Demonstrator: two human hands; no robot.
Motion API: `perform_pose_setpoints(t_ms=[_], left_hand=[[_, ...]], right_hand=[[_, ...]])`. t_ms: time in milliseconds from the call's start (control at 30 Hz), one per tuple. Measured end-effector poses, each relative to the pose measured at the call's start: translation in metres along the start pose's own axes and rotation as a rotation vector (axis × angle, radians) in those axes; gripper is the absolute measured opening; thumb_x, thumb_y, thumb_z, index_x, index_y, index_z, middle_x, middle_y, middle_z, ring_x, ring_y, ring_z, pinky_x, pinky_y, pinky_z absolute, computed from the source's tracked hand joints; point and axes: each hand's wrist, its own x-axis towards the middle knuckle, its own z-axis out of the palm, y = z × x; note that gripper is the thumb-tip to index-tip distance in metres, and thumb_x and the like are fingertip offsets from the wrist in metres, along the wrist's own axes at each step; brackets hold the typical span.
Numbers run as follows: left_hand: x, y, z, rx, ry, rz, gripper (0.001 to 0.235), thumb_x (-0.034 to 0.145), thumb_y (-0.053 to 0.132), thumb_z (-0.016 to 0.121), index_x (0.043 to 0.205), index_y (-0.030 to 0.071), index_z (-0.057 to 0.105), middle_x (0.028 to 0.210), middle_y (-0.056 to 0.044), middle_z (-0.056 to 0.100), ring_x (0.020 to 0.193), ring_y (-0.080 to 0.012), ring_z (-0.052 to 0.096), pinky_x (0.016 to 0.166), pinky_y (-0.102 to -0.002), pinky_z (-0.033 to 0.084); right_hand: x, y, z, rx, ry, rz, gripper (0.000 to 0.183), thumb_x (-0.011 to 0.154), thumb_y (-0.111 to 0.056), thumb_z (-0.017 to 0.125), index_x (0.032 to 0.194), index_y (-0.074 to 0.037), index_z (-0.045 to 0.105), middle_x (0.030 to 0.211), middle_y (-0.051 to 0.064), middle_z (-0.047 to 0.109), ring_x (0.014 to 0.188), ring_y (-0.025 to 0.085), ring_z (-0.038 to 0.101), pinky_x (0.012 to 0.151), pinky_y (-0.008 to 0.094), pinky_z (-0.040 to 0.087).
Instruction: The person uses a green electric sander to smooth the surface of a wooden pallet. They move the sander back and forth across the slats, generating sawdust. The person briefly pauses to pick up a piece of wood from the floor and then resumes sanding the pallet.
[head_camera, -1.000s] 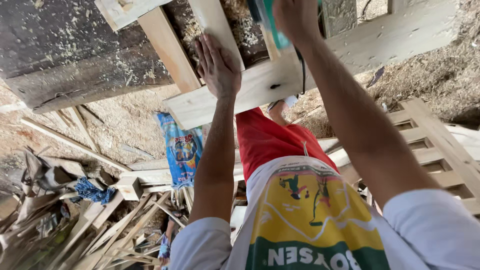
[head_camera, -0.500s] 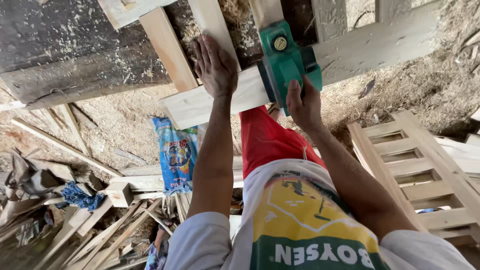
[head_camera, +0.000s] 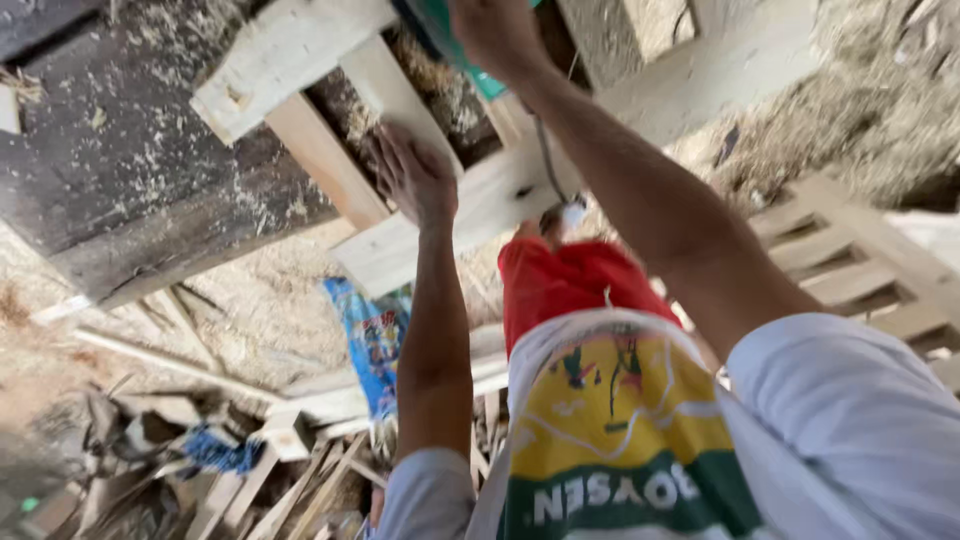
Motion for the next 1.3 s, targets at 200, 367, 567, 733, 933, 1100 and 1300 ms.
perform_pose_setpoints(t_ms=[200,367,567,733,933,1100,1300], left_hand=[[0.079,0.046,0.006,-0.274,0.103,0.312,0.069,0.113,0.041,0.044,0.167,0.008,0.016,0.177,-0.012,0.017,0.167,-0.0309,0.018,0.132,-0.047,0.019],[0.151,0.15,0.014,-0.07,-0.455,0.289,0.085,0.106,0.067,0.038,0.164,0.006,0.023,0.173,-0.019,0.019,0.157,-0.0372,0.02,0.127,-0.048,0.021],[0.133,0.144,0.033,0.026,-0.31,0.38,0.088,0.111,0.07,0.035,0.164,0.002,0.016,0.171,-0.019,0.02,0.16,-0.0366,0.017,0.134,-0.049,0.015],[0.105,0.138,0.035,0.126,-0.426,0.259,0.085,0.112,0.068,0.032,0.168,0.009,0.009,0.176,-0.013,0.01,0.163,-0.0358,0.012,0.134,-0.052,0.014],[0.08,0.135,0.062,-0.025,-0.053,0.256,0.069,0.121,0.055,0.029,0.172,0.016,0.003,0.179,-0.007,0.0,0.167,-0.0286,0.007,0.132,-0.049,0.022],[0.078,0.129,0.086,0.022,-0.081,0.182,0.063,0.12,0.046,0.03,0.171,0.015,0.01,0.178,-0.007,0.005,0.167,-0.0238,0.009,0.134,-0.048,0.022],[0.083,0.136,0.081,0.155,-0.277,0.106,0.061,0.116,0.03,0.036,0.171,0.013,0.016,0.178,-0.008,0.01,0.167,-0.026,0.009,0.137,-0.05,0.018]], right_hand=[[-0.116,-0.113,-0.158,0.204,-0.083,0.664,0.046,0.116,-0.043,0.046,0.093,-0.006,0.061,0.058,-0.002,0.051,0.048,0.005,0.052,0.04,0.025,0.038],[-0.183,-0.154,-0.228,0.011,-0.019,0.851,0.053,0.117,-0.042,0.042,0.099,0.004,0.061,0.065,0.004,0.056,0.051,0.012,0.053,0.049,0.029,0.042],[-0.221,-0.142,-0.272,0.087,0.076,0.952,0.051,0.116,-0.044,0.042,0.12,0.002,0.065,0.068,0.004,0.057,0.052,0.011,0.051,0.05,0.027,0.041],[-0.214,-0.118,-0.288,0.167,0.028,0.943,0.046,0.114,-0.043,0.047,0.117,0.0,0.063,0.068,0.004,0.055,0.053,0.011,0.049,0.05,0.027,0.039],[-0.187,-0.089,-0.28,0.295,-0.126,0.763,0.04,0.114,-0.042,0.05,0.115,-0.002,0.057,0.074,0.0,0.057,0.063,0.008,0.052,0.056,0.025,0.042],[-0.172,-0.089,-0.245,0.202,-0.157,0.743,0.034,0.113,-0.035,0.05,0.112,-0.001,0.058,0.066,0.0,0.053,0.056,0.008,0.05,0.051,0.026,0.041],[-0.122,-0.051,-0.207,0.145,-0.129,0.648,0.03,0.114,-0.03,0.049,0.107,-0.003,0.06,0.064,-0.001,0.054,0.052,0.007,0.052,0.046,0.027,0.04]])
